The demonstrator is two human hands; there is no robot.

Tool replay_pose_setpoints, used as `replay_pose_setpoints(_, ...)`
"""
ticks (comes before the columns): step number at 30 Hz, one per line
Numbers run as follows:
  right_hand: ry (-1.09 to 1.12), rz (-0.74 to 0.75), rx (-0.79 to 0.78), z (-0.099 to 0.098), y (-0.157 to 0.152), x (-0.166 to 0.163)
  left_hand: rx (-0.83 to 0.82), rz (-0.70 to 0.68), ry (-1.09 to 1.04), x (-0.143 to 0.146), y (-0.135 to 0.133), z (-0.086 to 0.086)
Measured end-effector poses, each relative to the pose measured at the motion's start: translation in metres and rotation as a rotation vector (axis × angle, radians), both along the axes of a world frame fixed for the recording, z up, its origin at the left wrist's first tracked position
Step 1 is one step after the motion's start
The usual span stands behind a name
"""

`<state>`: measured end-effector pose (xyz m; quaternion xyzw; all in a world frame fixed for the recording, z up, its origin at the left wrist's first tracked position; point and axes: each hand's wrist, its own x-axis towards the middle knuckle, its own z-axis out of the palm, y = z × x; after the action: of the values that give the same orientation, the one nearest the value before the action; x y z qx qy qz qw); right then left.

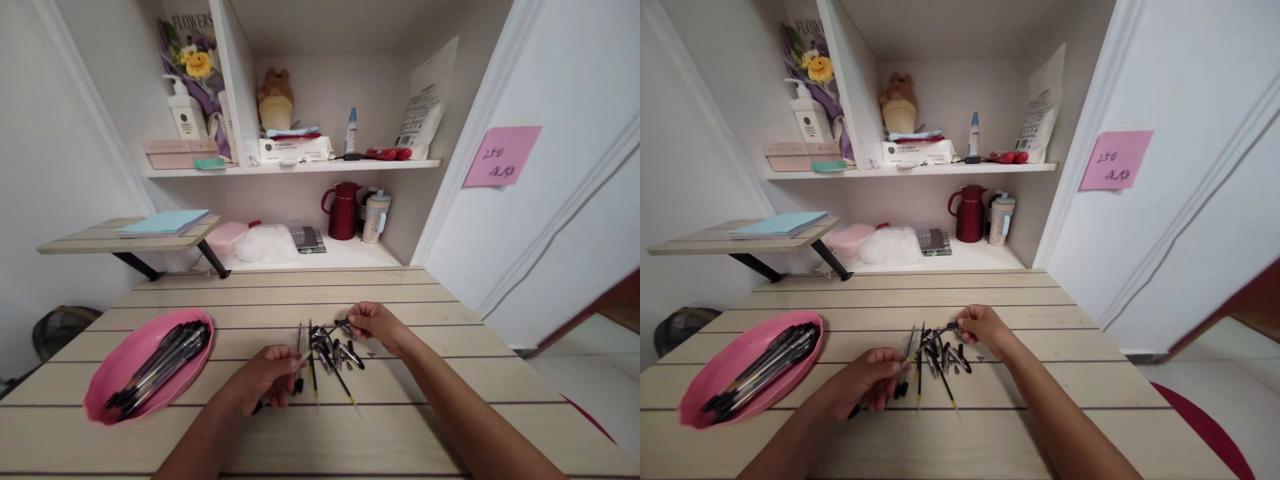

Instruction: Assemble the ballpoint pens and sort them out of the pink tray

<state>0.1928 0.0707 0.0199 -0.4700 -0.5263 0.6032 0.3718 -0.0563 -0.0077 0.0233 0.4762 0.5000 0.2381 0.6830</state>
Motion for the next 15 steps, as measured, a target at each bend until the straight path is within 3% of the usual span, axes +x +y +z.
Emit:
replay_pose_setpoints(8,-0.139,-0.147,0.019,-0.006,0.013,0.018,0.042,0.074,0.070,-0.005,0.002,-0.006)
replay_pose_setpoints(15,-0.475,0.104,0.092,-0.008,0.008,0.016,0.049,0.153,0.054,-0.004,0.001,-0.003)
